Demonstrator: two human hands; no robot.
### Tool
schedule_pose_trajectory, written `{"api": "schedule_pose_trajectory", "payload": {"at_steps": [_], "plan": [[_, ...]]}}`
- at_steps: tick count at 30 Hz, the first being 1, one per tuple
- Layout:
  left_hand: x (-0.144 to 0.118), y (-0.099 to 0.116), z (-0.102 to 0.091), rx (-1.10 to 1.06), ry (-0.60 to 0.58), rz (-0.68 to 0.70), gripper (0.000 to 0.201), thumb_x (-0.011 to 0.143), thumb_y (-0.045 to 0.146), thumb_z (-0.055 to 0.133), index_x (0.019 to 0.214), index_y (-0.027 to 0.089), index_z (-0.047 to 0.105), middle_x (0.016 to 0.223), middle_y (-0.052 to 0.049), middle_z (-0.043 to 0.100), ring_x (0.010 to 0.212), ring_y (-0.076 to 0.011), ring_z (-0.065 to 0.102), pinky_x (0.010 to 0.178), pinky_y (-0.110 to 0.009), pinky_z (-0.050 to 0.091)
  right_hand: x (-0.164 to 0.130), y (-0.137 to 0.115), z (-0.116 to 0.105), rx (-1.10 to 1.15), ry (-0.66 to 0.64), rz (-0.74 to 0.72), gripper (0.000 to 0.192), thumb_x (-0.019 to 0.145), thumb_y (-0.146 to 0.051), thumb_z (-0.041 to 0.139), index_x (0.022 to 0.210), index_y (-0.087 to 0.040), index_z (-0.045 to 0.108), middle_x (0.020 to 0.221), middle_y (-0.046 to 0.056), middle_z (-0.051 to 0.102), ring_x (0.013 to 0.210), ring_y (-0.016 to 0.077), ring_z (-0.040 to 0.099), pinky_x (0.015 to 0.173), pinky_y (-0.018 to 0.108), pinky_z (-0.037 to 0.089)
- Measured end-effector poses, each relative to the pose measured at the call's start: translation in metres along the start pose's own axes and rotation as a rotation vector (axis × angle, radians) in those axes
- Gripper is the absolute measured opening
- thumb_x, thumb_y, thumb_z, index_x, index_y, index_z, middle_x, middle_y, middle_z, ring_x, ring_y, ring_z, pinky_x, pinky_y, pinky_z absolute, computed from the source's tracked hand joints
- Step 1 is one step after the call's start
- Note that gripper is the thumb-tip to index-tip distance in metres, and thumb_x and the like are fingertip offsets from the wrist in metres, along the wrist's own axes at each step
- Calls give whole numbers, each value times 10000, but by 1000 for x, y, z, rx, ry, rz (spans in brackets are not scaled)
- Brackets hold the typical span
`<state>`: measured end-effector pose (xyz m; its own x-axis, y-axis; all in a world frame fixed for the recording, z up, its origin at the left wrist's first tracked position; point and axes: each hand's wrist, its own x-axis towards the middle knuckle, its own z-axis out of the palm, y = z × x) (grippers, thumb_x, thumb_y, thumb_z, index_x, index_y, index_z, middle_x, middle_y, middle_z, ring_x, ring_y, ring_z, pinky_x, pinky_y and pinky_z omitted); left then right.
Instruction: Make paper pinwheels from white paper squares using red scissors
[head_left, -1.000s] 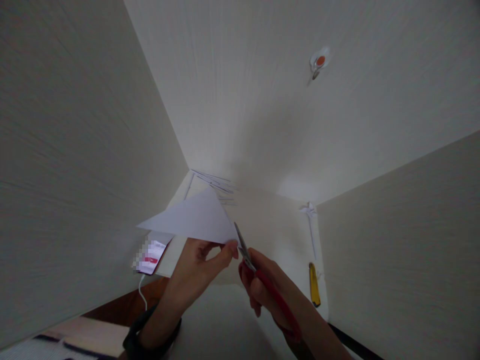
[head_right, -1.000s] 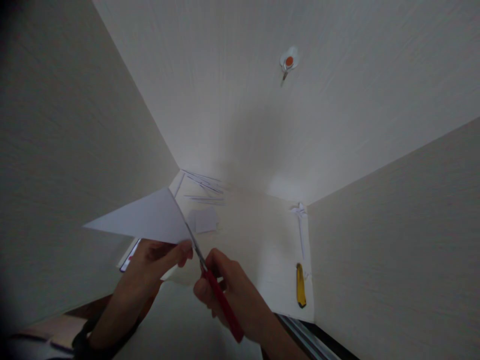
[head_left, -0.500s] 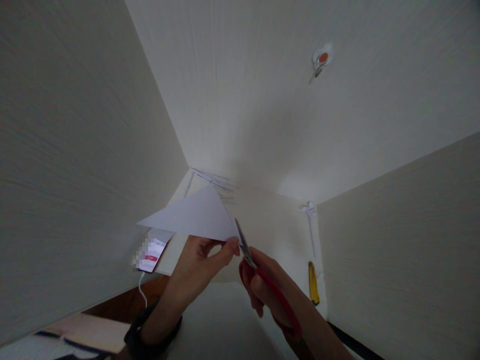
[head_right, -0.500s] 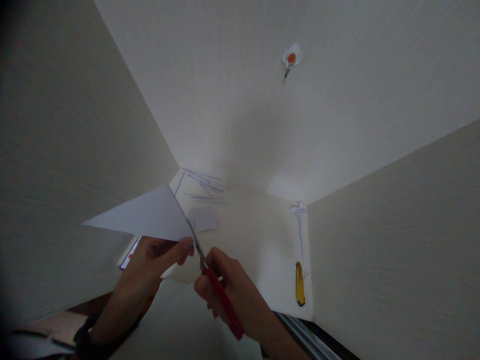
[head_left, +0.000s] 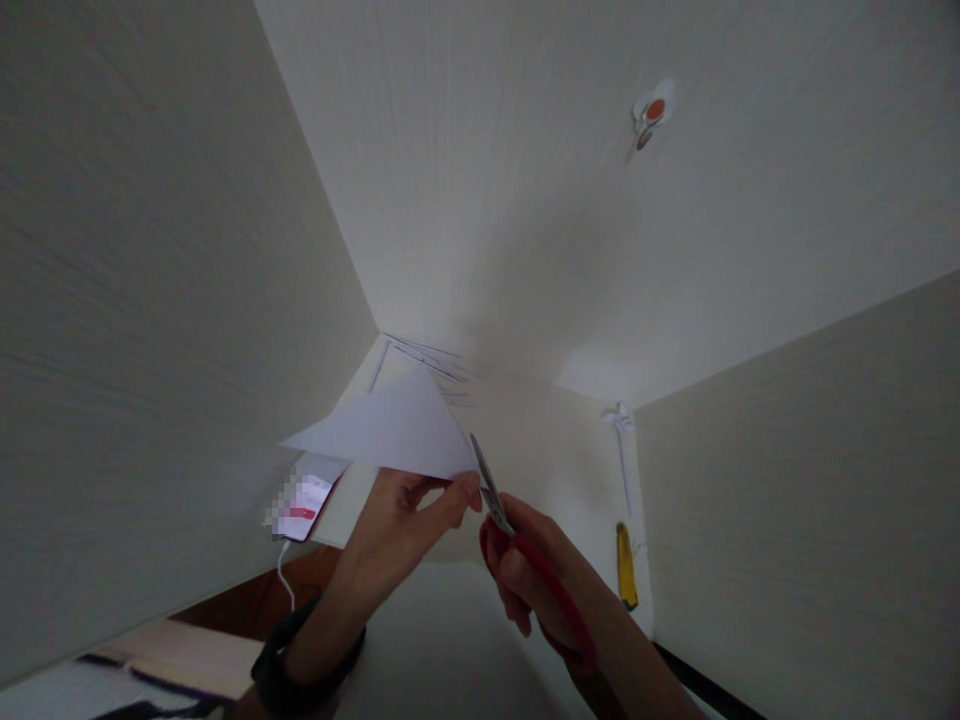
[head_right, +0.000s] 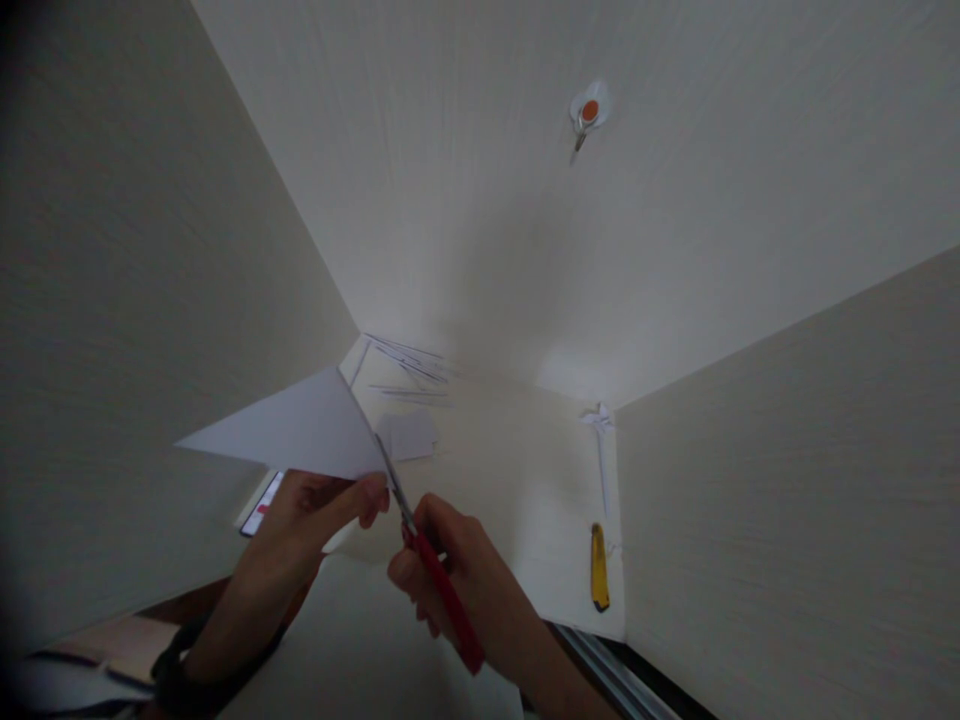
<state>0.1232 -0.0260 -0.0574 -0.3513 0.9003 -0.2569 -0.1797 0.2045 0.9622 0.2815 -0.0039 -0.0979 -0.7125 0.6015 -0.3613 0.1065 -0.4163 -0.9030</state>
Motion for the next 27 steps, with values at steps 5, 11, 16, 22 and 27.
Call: {"api": "schedule_pose_trajectory", "payload": {"at_steps": [5, 11, 16, 22, 27], "plan": [[1, 1, 1, -44, 75, 8, 200, 703, 244, 659, 511, 211, 611, 502, 53, 606, 510, -100, 546, 522, -192, 441, -1, -2, 0, -30, 15, 18, 622, 696, -813, 580, 785, -210, 458, 594, -83, 452, 390, 23, 402, 347, 127, 343], [0, 1, 3, -19, 119, 8, 184, 702, 254, 647, 533, 215, 587, 492, 53, 589, 485, -110, 547, 484, -206, 436, -1, -2, 0, -36, 3, 42, 654, 679, -845, 551, 791, -203, 486, 587, -80, 442, 382, 31, 395, 336, 142, 341], [0, 2, 4, 3, 119, 13, 208, 710, 241, 637, 517, 216, 564, 495, 52, 573, 514, -111, 567, 503, -200, 443, -5, -11, 1, -102, 26, 57, 656, 704, -838, 531, 814, -191, 520, 595, -46, 504, 445, 56, 462, 398, 160, 394], [0, 2, 1, 22, 72, -2, 191, 723, 252, 640, 547, 216, 578, 506, 50, 578, 514, -118, 568, 504, -208, 451, -8, -6, -1, -96, 0, 36, 591, 764, -779, 540, 830, -192, 513, 573, -68, 476, 405, 42, 421, 369, 145, 366], [2, 0, -2, 56, 43, 11, 167, 741, 212, 628, 576, 220, 605, 535, 45, 610, 539, -124, 585, 527, -211, 459, -5, -1, -2, -83, 5, 11, 594, 752, -790, 544, 806, -201, 490, 595, -71, 458, 396, 33, 395, 349, 139, 334]]}}
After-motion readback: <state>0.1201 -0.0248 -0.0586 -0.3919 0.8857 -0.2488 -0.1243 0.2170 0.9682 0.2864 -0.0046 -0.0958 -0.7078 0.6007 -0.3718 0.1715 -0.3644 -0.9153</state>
